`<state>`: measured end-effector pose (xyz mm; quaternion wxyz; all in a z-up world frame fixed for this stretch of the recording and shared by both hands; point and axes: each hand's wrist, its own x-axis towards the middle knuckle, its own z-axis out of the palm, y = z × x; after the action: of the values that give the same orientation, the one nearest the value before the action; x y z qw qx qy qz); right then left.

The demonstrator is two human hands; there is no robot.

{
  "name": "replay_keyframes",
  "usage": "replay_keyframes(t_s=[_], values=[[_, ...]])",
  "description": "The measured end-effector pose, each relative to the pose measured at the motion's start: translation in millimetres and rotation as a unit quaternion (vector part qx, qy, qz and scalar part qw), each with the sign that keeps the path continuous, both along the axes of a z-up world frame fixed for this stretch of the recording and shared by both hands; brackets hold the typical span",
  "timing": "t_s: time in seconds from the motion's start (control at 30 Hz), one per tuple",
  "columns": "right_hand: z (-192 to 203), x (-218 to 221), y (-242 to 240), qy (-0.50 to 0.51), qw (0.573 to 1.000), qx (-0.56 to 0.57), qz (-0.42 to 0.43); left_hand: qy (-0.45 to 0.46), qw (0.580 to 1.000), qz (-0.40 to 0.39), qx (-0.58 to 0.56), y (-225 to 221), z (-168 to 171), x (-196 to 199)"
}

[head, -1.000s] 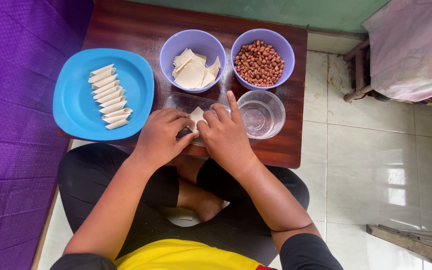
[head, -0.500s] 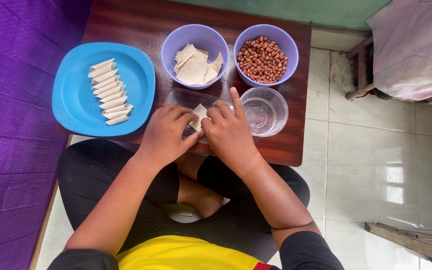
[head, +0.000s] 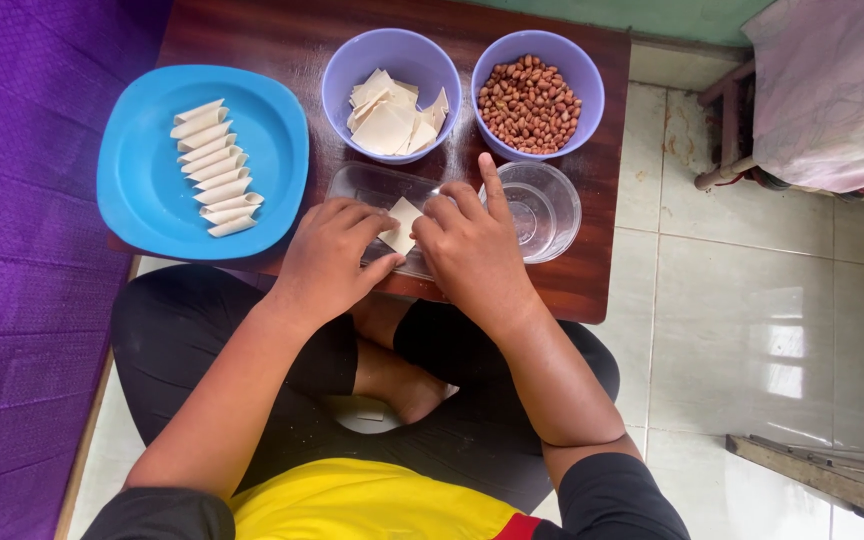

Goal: Manually rolling small snacks by placing a peanut inside a square wrapper and rolling it into a tube.

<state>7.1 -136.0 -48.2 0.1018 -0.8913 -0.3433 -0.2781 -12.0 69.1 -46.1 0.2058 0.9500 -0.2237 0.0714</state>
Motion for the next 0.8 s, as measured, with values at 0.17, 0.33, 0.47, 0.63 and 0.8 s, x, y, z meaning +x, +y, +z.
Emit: replay_keyframes(t_s=[0.17, 0.33, 0.47, 0.63, 0.8], values=[[0.5, -0.7, 0.4, 0.002, 1.0, -0.005, 0.001, -0.019, 1.0, -0.005, 0.008, 1.2, -6.6, 1.2], [-3.2, 0.5, -1.0, 0.019, 1.0, -0.011, 0.017, -0.023, 1.0, -0.021, 0.004, 4.0, -3.2, 0.2], [-5.3, -0.1, -0.5, 0.029, 0.999, -0.025, 0.014, -0.022, 0.998, -0.042, -0.034, 5.0, -4.2, -0.6], [-5.0, -0.3, -0.8, 0.035, 0.999, -0.033, 0.011, -0.022, 0.999, -0.042, -0.028, 3.9, -8.2, 0.9], [-5.8, -0.6, -1.2, 0.037, 0.998, -0.045, -0.003, -0.008, 0.999, -0.033, 0.012, 3.3, -6.5, 4.2]])
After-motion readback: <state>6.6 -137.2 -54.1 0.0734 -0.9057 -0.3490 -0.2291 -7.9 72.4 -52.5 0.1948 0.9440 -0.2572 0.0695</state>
